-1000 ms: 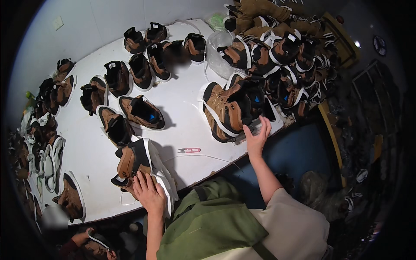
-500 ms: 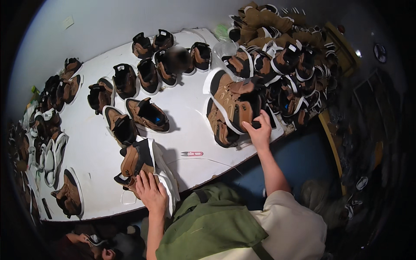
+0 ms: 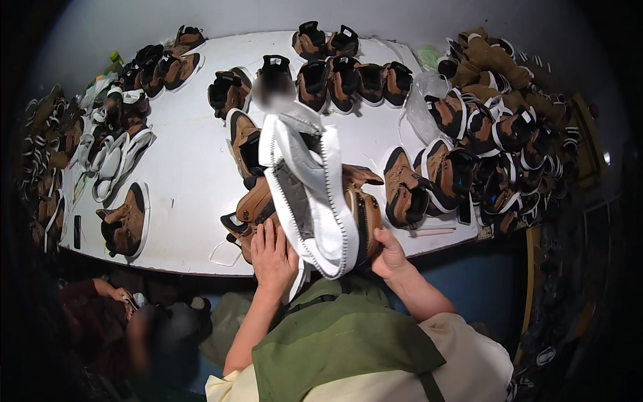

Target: The person trims excess white material from the sole of a brown hiking boot using a small knife. They rotate the boot to access different edges and place the finished boot on the table among others.

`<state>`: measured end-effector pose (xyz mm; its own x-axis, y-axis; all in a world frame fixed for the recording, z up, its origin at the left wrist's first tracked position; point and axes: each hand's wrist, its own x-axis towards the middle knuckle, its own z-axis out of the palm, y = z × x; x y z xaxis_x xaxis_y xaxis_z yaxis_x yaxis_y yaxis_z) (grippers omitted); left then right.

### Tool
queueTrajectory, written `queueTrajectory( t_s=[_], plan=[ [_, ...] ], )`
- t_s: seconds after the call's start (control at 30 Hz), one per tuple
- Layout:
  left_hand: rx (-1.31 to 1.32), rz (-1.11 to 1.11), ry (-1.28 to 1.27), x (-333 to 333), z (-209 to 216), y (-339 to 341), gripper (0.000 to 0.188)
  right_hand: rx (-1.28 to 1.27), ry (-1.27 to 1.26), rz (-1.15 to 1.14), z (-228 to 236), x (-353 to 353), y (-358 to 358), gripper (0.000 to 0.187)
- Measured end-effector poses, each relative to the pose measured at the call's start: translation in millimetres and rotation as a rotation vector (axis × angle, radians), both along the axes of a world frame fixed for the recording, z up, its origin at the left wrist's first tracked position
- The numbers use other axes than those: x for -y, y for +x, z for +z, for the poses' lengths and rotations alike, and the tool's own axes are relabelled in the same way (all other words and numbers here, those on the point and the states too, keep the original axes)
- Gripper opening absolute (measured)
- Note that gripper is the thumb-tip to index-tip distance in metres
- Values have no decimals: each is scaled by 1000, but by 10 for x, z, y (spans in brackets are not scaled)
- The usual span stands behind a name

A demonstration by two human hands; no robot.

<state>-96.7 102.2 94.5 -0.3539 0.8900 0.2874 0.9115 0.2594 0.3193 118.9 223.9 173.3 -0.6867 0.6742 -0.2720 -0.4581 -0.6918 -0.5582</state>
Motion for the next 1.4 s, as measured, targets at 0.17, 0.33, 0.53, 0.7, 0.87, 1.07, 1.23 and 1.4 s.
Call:
queueTrajectory(
  t_s=[0.17,0.33,0.53,0.7,0.87,1.07,1.23,1.4],
  plan=[
    [6,-8,-45,-35,18,0,60,-26,65,98,140,17,-170,53],
    [929,38,309,-73,-11,11,51,71,13,176,152,343,-266,35],
    [1670,16,483,15,-327,76,41,296,56,224,-15,648,-429,18],
    [1525,-214,303,195,-777,21,39,412,213,243,-150,707,-455,17],
    [975,-188,170,234,-517,-197,38,424,217,264,-202,667,-412,11],
    [805,-189,251,340,-38,-533,33,492,284,231,-150,661,-433,22],
    [1651,6,1007,357,166,-725,43,582,389,244,-111,657,-428,25],
    [1504,22,538,134,638,-555,46,593,444,283,-204,632,-379,16]
  ],
)
